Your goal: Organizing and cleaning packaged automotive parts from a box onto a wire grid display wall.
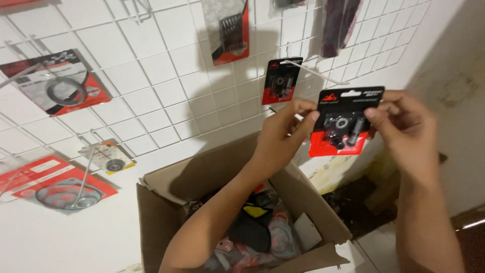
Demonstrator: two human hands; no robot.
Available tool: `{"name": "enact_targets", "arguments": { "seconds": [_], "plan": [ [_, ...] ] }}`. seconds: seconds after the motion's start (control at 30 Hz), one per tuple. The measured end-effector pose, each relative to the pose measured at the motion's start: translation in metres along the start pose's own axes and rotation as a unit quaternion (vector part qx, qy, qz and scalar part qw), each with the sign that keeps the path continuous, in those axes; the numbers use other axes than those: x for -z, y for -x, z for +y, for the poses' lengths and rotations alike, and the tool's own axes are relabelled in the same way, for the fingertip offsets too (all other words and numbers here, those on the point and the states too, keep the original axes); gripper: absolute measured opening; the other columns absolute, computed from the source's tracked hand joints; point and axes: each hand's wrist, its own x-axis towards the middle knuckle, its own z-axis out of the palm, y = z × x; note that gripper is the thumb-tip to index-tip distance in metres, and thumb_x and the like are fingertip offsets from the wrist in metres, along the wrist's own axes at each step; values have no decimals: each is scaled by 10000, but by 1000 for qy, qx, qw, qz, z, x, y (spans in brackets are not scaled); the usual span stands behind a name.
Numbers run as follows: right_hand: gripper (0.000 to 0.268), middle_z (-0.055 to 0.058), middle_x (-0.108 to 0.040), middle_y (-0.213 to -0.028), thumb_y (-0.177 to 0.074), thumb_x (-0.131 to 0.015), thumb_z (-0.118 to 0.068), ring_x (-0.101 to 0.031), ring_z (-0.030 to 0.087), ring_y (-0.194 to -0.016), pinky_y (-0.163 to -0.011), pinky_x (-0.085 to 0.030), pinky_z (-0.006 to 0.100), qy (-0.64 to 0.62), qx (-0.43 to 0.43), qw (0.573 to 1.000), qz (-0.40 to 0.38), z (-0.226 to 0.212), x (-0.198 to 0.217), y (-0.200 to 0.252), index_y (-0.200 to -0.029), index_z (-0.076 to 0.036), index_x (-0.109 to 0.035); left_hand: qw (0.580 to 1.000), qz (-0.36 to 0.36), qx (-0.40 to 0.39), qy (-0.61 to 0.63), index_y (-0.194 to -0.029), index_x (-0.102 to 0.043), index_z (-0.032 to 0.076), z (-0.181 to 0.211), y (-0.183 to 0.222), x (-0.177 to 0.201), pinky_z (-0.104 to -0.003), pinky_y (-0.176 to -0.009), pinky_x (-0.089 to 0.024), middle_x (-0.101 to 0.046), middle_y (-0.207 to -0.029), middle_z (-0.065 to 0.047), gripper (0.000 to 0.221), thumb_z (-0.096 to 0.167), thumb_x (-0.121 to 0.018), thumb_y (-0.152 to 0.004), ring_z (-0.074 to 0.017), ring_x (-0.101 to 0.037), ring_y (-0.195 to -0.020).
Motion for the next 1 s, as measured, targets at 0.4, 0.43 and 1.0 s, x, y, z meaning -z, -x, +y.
{"name": "enact_targets", "arguments": {
  "seconds": [0.4, 0.43, 1.0],
  "plan": [
    [424, 95, -630, -1096, -1064, -644, 63, -595, 120, -902, -857, -518, 225, -102, 49, 994, 1, 38, -4, -7, -1458, 3, -502, 998, 8, -50, -34, -1086, -607, 84, 13, -2, 2, -221, -669, -470, -639, -934, 27, 99, 82, -635, -992, -68, -539, -737],
    [410, 137, -620, -1106, -1073, -635, 75, -604, 160, -919, -869, -539, 261, -82, 54, 995, 10, 37, -7, -9, -1456, 33, -495, 997, 13, -61, -42, -1097, -608, 80, 12, -4, 2, -223, -661, -470, -644, -942, 19, 106, 81, -638, -996, -70, -540, -730],
    [320, 92, -522, -1119, -1051, -614, 124, -561, 213, -1018, -918, -571, 366, -8, -26, 1000, 13, 43, -43, -38, -1335, 6, -527, 996, 41, -25, -74, -1084, -609, 74, -15, -20, 13, -232, -592, -451, -644, -936, 7, 89, 84, -625, -997, -78, -509, -641]
  ]
}}
